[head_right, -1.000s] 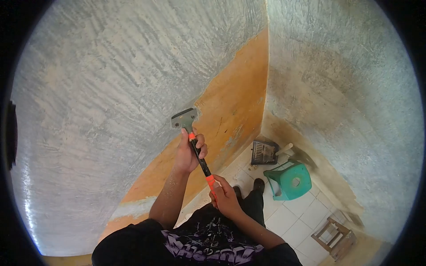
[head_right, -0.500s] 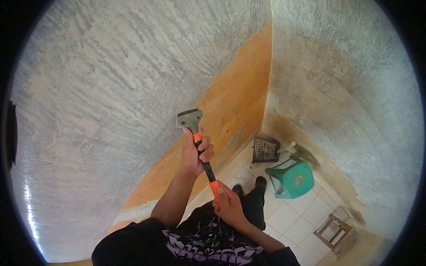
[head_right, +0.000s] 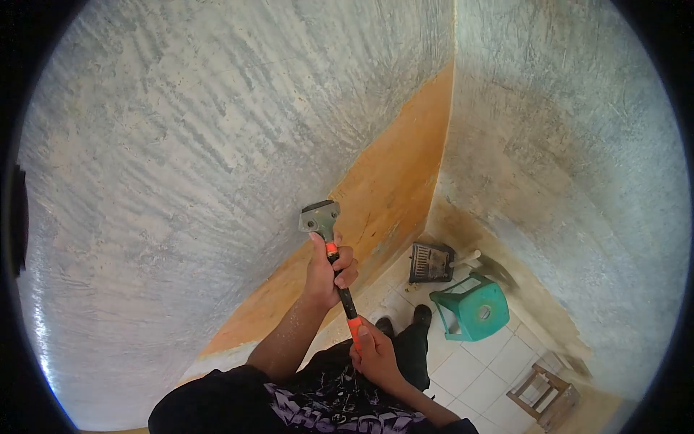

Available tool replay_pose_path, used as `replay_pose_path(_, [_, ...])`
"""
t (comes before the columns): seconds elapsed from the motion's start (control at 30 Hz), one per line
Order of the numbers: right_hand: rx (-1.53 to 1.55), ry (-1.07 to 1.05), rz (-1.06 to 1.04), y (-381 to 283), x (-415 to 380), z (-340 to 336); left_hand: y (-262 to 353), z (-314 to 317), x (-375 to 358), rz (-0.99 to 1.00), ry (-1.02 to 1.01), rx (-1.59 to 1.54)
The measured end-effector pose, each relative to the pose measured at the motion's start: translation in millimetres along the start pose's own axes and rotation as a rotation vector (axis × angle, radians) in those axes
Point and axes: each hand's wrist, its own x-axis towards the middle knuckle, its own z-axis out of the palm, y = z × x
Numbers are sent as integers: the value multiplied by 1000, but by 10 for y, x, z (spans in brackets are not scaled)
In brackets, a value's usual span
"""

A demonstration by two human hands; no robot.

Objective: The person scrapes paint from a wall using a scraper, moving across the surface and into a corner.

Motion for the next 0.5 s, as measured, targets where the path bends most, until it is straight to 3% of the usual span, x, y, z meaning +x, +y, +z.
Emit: replay_pose_path(0.5, [-54, 48, 29, -15, -18, -63, -58, 31, -37, 9, 125, 14])
